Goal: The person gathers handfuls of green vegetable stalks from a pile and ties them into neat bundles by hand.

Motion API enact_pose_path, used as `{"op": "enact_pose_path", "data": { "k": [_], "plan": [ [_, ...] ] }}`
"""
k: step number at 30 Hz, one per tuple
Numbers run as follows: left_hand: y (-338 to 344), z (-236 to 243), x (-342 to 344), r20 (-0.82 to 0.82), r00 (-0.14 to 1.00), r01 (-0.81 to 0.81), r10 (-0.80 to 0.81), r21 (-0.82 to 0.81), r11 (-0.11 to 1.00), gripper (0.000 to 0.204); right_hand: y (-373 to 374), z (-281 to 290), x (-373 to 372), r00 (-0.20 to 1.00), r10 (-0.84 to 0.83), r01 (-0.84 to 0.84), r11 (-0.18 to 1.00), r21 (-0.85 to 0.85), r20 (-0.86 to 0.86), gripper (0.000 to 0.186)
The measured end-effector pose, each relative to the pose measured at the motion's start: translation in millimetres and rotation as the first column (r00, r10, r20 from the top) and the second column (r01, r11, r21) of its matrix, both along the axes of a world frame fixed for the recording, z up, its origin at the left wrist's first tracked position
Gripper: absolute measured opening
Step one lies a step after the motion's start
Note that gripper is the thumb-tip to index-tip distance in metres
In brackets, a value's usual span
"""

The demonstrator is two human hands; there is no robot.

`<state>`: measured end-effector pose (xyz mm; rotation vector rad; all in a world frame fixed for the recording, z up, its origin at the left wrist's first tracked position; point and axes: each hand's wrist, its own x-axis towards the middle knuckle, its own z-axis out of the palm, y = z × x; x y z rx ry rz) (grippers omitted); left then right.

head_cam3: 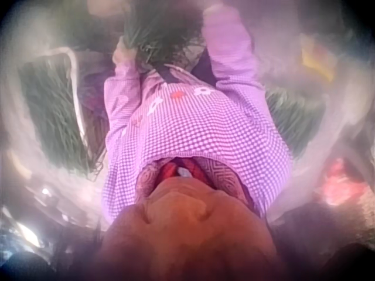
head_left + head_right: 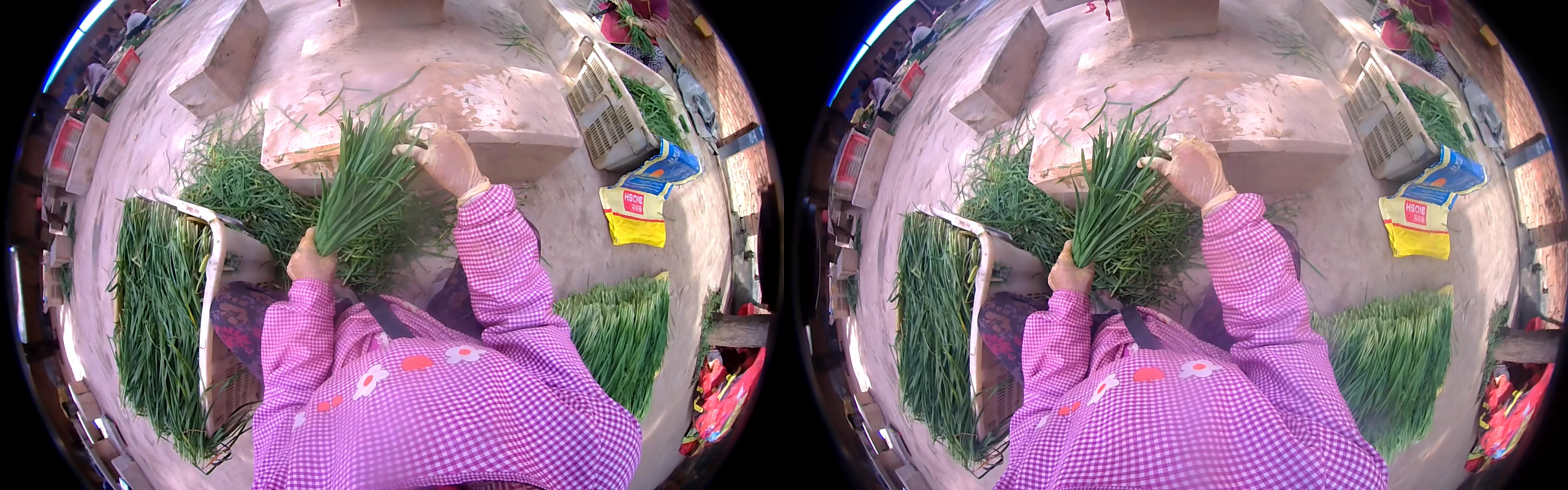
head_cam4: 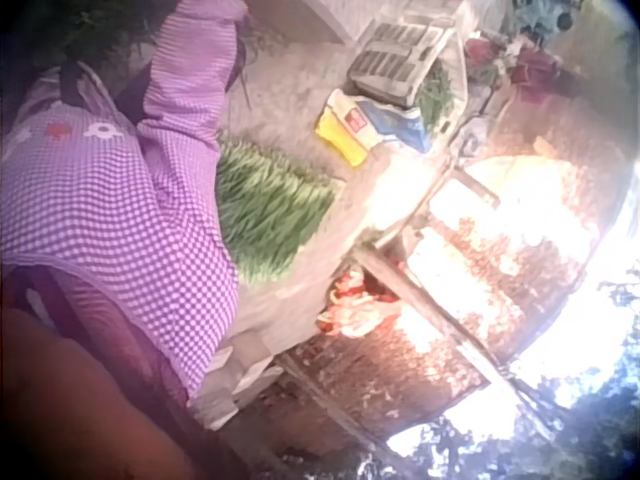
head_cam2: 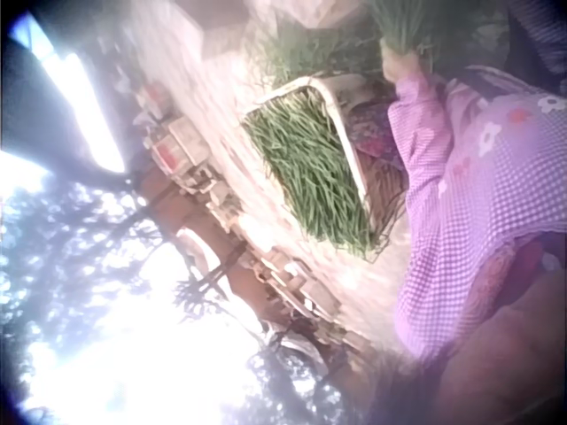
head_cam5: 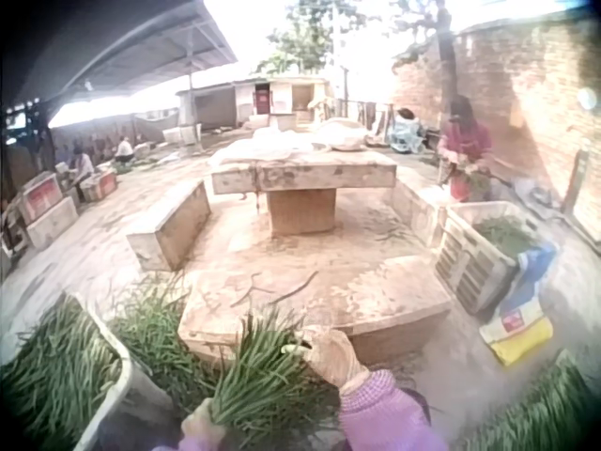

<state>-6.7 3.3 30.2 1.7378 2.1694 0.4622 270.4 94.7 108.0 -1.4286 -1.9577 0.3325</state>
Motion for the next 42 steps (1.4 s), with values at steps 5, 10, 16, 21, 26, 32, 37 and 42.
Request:
{"op": "enact_pose_path", "data": {
  "k": [5,10,16,21,26,32,37,42],
  "plan": [
    [0,-11,-6,0.036,0.999,0.025,-0.029,0.102,0.994,0.034,-5,-6,-8,0.997,-0.076,0.076,0.995,-0.059,0.002,0.037],
    [2,-10,-2,-0.019,0.997,0.082,-0.079,0.196,0.977,0.033,4,-19,-7,0.896,-0.195,0.225,0.974,0.029,-0.398,0.029],
    [0,-5,-6,-0.034,0.999,0.031,-0.025,0.185,0.982,0.031,8,7,32,0.530,-0.185,0.229,0.971,-0.071,-0.827,0.015],
    [4,-1,-7,-0.022,1.000,0.001,0.004,0.225,0.974,0.031,-10,22,21,0.748,-0.031,-0.014,0.998,-0.062,-0.663,0.020],
    [6,15,-11,-0.051,0.998,-0.014,0.025,0.202,0.979,0.031,-13,14,10,0.974,0.181,-0.198,0.971,0.134,0.133,0.019],
    [20,36,-26,-0.238,0.970,0.138,-0.060,0.324,0.936,0.039,-16,13,-13,0.918,-0.011,0.039,0.997,0.064,-0.397,0.018],
    [37,69,-52,-0.465,0.882,0.286,-0.073,0.407,0.868,0.043,6,1,14,0.312,-0.165,0.131,0.983,-0.129,-0.936,0.019],
    [47,86,-85,-0.454,0.888,0.290,-0.075,0.426,0.857,0.040,2,8,21,0.546,-0.093,0.032,0.995,-0.090,-0.833,0.022]
  ]
}}
